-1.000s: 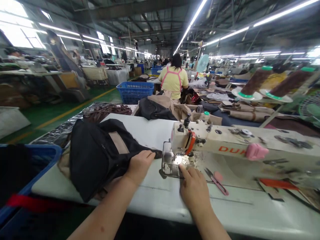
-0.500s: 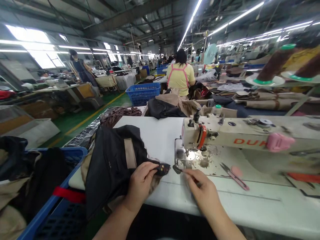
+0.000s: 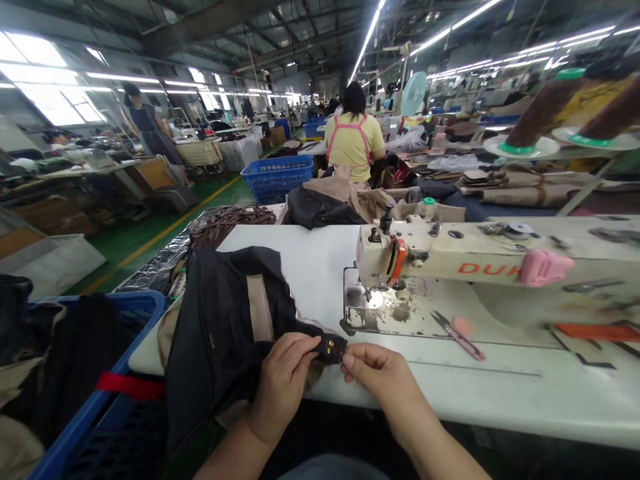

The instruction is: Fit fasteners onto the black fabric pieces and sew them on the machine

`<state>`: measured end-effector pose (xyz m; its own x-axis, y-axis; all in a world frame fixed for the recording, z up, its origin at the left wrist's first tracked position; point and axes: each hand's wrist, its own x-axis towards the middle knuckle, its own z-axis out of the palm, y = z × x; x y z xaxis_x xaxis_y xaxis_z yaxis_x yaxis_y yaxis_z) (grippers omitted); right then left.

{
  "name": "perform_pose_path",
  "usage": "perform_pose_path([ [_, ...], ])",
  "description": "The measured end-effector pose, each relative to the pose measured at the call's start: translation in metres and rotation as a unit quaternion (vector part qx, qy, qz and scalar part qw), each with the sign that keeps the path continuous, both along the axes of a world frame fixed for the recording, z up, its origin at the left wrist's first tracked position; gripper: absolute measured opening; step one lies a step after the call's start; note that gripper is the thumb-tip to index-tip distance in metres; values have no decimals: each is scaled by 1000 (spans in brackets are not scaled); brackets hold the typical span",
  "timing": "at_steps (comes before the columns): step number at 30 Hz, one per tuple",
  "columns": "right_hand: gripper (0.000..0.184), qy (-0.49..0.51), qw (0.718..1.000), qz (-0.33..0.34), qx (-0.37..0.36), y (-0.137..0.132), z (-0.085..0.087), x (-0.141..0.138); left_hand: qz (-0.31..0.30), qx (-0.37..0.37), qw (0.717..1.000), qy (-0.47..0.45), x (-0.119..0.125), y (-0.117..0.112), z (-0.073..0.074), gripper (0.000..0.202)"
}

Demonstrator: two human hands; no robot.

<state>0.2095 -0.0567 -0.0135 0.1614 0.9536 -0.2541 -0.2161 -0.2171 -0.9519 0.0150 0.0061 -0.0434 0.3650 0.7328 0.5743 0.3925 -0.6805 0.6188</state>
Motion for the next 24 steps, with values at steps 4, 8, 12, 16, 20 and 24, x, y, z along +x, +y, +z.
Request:
perform_pose_path([
  [4,42,-22,1000,-5,-3,0,-4,1,-14,8,1000,8,-2,0,0,23],
  [8,35,-37,999,-18,-1,3,-14,0,-18,0,1000,12,-2,0,-1,21],
  [12,33,-33,999,-23,6,5,-23,-4,-19,-9,1000,13,-1,-1,1,19],
  [16,35,-29,999,-25,18,4,-26,-6,-19,-27,998,51,-1,-2,10,21],
  [20,35,-27,999,-20,31,4,-22,-6,-50,-54,986,149,2,1,27,41],
  [24,36,-27,998,-17,47,5,-19,-7,-93,-55,980,168,8,8,37,39],
])
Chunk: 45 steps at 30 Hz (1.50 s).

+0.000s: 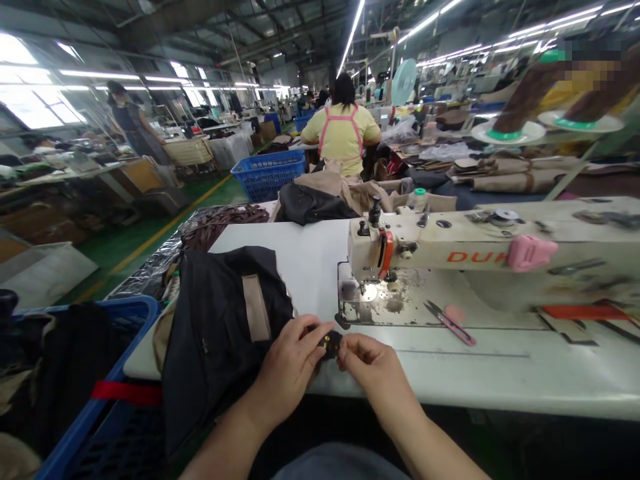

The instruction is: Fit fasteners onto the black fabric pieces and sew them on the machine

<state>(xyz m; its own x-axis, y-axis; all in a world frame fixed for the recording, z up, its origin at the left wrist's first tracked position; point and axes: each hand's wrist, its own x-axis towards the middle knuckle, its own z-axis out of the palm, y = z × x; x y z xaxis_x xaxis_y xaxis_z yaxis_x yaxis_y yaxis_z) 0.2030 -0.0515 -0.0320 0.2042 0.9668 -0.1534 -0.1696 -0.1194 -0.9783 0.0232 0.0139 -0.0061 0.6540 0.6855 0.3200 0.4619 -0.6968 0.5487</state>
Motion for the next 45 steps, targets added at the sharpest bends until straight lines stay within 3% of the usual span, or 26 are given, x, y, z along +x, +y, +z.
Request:
perform_pose_path([
  [6,40,3,1000,11,14,0,-6,0,-55,-77,995,-31,8,3,0,35],
  [15,44,37,999,7,13,0,-4,-3,-30,-169,981,-96,7,3,-8,35],
  [30,42,59,998,4,-34,3,-4,-7,-54,-216,969,-103,3,6,-12,33],
  [39,29,110,993,5,-38,-3,17,-7,-41,-269,955,-121,-1,8,-18,31],
  [45,37,151,987,-6,-58,-5,22,-10,-46,-298,947,-111,-1,10,-16,35],
])
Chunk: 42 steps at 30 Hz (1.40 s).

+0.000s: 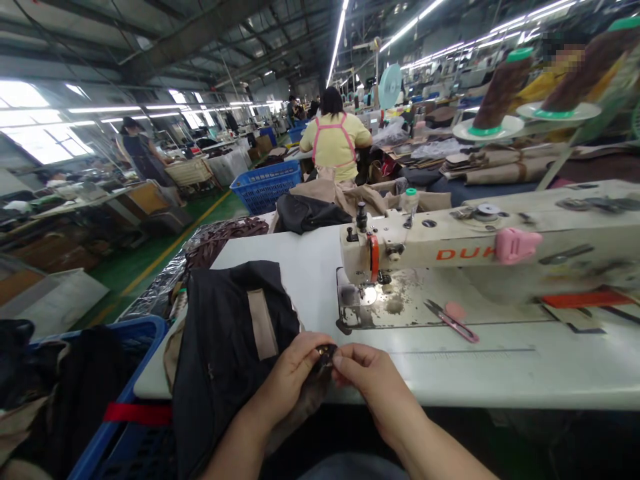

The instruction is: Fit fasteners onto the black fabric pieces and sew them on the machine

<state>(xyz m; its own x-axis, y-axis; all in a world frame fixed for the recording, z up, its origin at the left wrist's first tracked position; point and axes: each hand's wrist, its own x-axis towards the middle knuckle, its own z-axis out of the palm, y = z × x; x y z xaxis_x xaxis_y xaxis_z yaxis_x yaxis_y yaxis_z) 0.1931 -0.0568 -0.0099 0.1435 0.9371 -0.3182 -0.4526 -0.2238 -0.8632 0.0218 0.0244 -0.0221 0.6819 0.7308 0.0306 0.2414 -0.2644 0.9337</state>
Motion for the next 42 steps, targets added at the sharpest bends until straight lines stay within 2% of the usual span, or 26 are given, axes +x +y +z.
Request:
perform_pose_path([
  [5,41,-26,999,11,-20,0,1,3,-17,13,1000,-8,1,1,3,35],
  [11,33,-55,998,17,-24,2,-1,6,-30,20,999,-5,1,1,6,36],
  [18,25,-79,997,13,-2,7,-12,5,-30,-10,999,-1,-2,4,4,38],
  [23,27,-98,995,18,3,15,-21,2,-19,-42,999,-4,-5,7,3,40],
  [29,28,-109,994,29,8,17,-23,0,-21,-75,997,-21,-7,10,3,41],
  [42,33,-163,984,58,35,12,-23,-1,-58,-70,995,-38,-12,16,6,49],
])
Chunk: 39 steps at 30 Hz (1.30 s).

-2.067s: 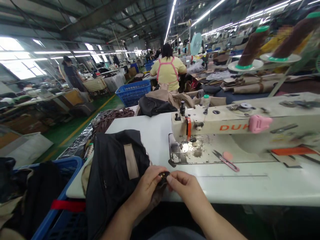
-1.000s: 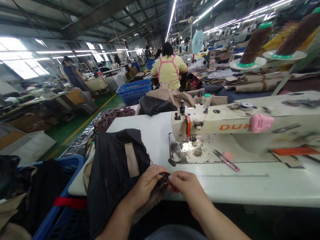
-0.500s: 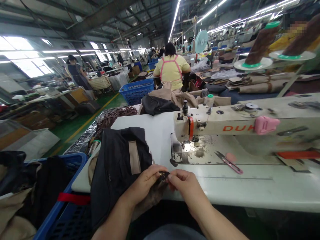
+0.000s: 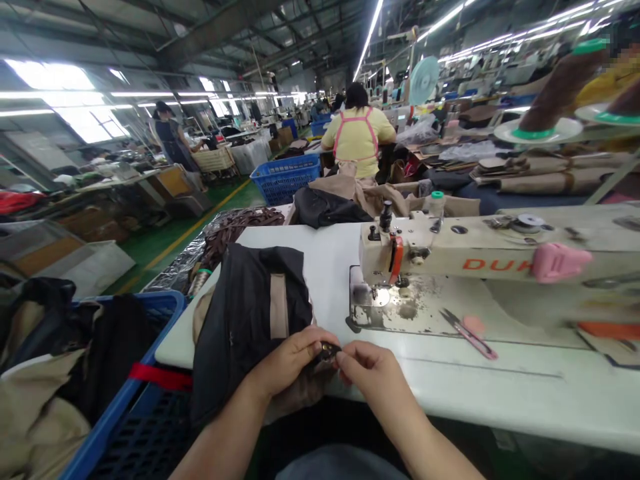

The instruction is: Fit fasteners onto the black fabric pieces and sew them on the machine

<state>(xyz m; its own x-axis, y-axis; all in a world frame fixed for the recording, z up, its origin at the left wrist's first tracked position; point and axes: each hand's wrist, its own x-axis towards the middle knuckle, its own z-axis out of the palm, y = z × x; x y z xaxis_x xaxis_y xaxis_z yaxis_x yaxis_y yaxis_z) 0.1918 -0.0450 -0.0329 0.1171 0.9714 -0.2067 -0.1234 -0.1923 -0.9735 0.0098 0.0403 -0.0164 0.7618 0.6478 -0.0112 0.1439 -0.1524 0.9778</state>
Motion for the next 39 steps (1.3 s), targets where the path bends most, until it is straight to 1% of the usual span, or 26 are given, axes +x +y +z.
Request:
perform_pose_path([
  [7,33,-19,1000,5,13,-1,3,-2,7,-8,1000,-3,-2,-1,0,48],
  [14,41,-6,1000,29,3,0,2,-2,8,-29,1000,-6,-4,0,0,48],
  [20,41,10,999,40,-2,0,3,-2,-5,-11,1000,-15,-5,0,1,46],
  [25,41,2,1000,29,-10,-2,4,-3,-10,-4,1000,-6,-5,0,2,48],
  [28,39,0,999,39,-13,-2,8,-3,-12,-9,1000,-3,-6,1,2,50],
  [31,37,-4,998,55,-20,-3,16,-1,-18,-8,1000,-4,-6,1,2,52],
  [35,34,-38,997,63,-25,-6,29,3,-21,-3,1000,3,-5,1,3,55],
  [39,22,-146,989,30,21,-13,35,5,-22,5,1000,5,-4,1,4,57],
])
